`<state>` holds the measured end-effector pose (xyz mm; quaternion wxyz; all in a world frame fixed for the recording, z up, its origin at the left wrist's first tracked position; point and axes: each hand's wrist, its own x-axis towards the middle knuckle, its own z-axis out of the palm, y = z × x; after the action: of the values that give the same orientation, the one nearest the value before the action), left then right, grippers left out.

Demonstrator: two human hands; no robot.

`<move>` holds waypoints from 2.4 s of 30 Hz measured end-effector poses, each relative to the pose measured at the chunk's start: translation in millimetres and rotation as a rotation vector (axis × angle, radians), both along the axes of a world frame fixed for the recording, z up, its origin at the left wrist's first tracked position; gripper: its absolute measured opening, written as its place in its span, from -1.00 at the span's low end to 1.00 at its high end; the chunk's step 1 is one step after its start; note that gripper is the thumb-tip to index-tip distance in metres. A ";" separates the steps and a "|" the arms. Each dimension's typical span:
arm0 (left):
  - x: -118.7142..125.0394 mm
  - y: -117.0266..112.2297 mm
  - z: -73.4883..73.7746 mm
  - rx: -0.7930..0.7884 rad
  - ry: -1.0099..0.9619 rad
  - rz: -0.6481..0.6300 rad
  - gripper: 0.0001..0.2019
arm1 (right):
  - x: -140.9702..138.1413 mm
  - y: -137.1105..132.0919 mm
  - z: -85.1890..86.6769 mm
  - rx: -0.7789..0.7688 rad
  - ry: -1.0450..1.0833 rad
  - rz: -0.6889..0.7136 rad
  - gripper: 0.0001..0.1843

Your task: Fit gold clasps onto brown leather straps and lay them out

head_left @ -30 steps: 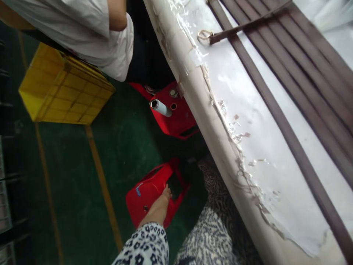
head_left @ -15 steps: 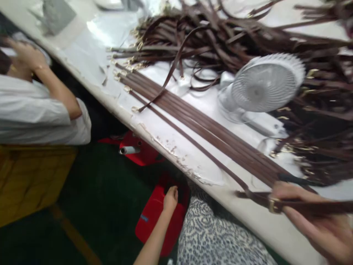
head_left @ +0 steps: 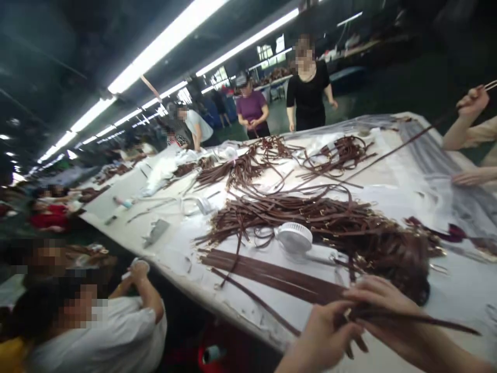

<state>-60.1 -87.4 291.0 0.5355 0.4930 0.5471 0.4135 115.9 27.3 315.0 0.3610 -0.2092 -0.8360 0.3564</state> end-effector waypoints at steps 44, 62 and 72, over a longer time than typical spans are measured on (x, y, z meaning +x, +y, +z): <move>32.1 10.0 -5.4 -0.173 -0.858 0.374 -0.61 | 5.0 -58.4 -21.8 -1.043 -0.154 -0.037 -0.32; 34.5 2.0 -13.1 -0.060 -0.444 0.275 -0.55 | -13.7 -79.4 -32.9 -0.869 -0.008 -0.303 -0.40; 47.0 3.8 -11.8 0.042 -0.403 0.100 -0.50 | -24.1 -84.6 -41.8 -0.887 0.140 -0.620 -0.36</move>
<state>-13.1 -83.6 279.2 0.6025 0.3837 0.4440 0.5410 91.8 -57.4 273.2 0.3810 -0.5538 -0.4785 0.5650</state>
